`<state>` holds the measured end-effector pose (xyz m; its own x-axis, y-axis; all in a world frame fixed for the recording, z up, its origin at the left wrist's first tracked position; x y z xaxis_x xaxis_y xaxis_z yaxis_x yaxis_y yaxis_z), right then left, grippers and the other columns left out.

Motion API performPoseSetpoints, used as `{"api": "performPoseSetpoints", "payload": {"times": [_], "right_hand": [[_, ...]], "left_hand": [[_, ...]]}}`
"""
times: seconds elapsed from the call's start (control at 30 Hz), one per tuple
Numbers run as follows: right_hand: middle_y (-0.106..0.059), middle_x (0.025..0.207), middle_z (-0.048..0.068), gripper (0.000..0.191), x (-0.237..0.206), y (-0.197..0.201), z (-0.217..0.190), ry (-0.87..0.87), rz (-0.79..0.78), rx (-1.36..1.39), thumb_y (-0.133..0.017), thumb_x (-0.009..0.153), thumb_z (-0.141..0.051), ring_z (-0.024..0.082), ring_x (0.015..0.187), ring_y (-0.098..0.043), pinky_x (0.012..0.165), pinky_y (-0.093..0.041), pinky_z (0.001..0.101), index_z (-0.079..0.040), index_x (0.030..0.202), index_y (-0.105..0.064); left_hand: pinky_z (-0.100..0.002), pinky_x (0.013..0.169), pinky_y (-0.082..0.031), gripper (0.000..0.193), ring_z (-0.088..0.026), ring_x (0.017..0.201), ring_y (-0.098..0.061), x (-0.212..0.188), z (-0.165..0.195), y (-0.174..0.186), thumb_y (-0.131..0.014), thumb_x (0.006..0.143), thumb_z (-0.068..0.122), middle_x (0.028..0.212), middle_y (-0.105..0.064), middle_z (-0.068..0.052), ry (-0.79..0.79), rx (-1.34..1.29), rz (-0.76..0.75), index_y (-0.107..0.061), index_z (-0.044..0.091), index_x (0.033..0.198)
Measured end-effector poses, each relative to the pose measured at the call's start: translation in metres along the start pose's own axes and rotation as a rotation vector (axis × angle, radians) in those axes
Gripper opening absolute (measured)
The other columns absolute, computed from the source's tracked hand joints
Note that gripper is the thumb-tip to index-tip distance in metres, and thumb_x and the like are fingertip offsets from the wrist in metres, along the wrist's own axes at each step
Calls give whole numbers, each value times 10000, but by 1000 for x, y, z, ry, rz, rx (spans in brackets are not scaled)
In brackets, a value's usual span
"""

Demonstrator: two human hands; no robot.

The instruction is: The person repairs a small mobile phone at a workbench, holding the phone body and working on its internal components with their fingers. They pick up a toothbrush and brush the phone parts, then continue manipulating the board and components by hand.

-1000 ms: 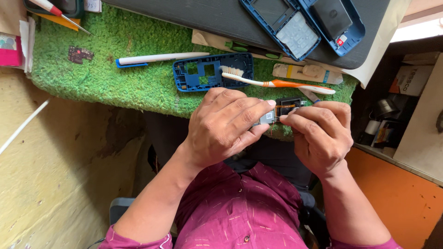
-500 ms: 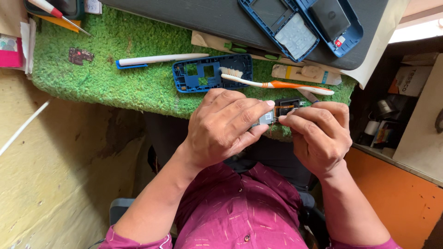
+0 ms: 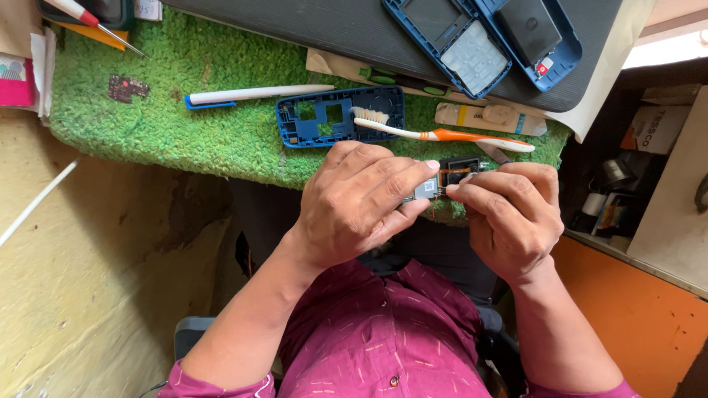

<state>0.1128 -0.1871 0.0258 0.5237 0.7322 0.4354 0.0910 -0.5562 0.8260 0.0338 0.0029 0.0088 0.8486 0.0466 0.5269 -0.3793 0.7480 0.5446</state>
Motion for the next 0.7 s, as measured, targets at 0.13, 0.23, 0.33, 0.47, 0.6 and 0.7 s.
{"api": "performPoseSetpoints", "payload": {"times": [0.13, 0.23, 0.33, 0.47, 0.6, 0.7], "right_hand": [[-710, 995, 28, 228, 0, 0, 1, 1, 8, 2, -780, 879, 66, 252, 965, -618, 852, -498, 345, -104, 1029, -761], [-709, 990, 27, 230, 0, 0, 1, 1, 6, -1, -784, 878, 72, 254, 966, -615, 850, -497, 344, -104, 1024, -759], [-709, 996, 32, 235, 0, 0, 1, 6, 1, 5, -780, 876, 75, 256, 975, -621, 859, -502, 344, -102, 1030, -760], [-711, 992, 33, 239, 0, 0, 1, 2, 1, 9, -776, 867, 78, 253, 970, -624, 855, -502, 345, -99, 1027, -762], [-713, 994, 35, 237, 0, 1, 1, 2, 2, 9, -772, 871, 81, 255, 971, -625, 857, -503, 346, -100, 1024, -761], [-711, 991, 35, 234, 0, 1, 1, 2, 3, 13, -778, 874, 77, 254, 966, -627, 853, -503, 345, -102, 1024, -761]], "left_hand": [[-383, 1007, -493, 454, -210, 1075, -658, 0, 0, 0, -843, 931, 130, 1154, -705, -15, 0, 2, -1, -625, 96, 1328], [-382, 1004, -491, 453, -210, 1077, -658, 0, 0, 1, -843, 934, 132, 1153, -705, -16, -1, 1, -2, -625, 96, 1329], [-381, 1005, -491, 453, -208, 1078, -658, -1, 0, 0, -844, 937, 132, 1153, -705, -14, 0, 1, -2, -624, 95, 1331], [-379, 1005, -492, 451, -205, 1077, -659, -1, 0, -1, -842, 937, 131, 1151, -704, -8, 1, 3, 1, -625, 98, 1331], [-382, 1007, -491, 453, -207, 1077, -657, -1, 0, -1, -842, 935, 135, 1151, -703, -10, 1, 3, -1, -624, 98, 1331], [-383, 1008, -490, 453, -207, 1077, -656, -1, 0, -1, -841, 937, 135, 1152, -703, -11, 1, 3, -1, -623, 98, 1333]]}}
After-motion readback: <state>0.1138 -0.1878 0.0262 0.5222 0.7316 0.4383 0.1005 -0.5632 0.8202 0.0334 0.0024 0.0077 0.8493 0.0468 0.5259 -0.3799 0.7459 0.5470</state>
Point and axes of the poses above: each hand's wrist, its own x-axis towards the middle knuckle, its own y-axis out of the back of the hand, z = x × y, the point moved 4 cm from there along x, towards the middle knuckle
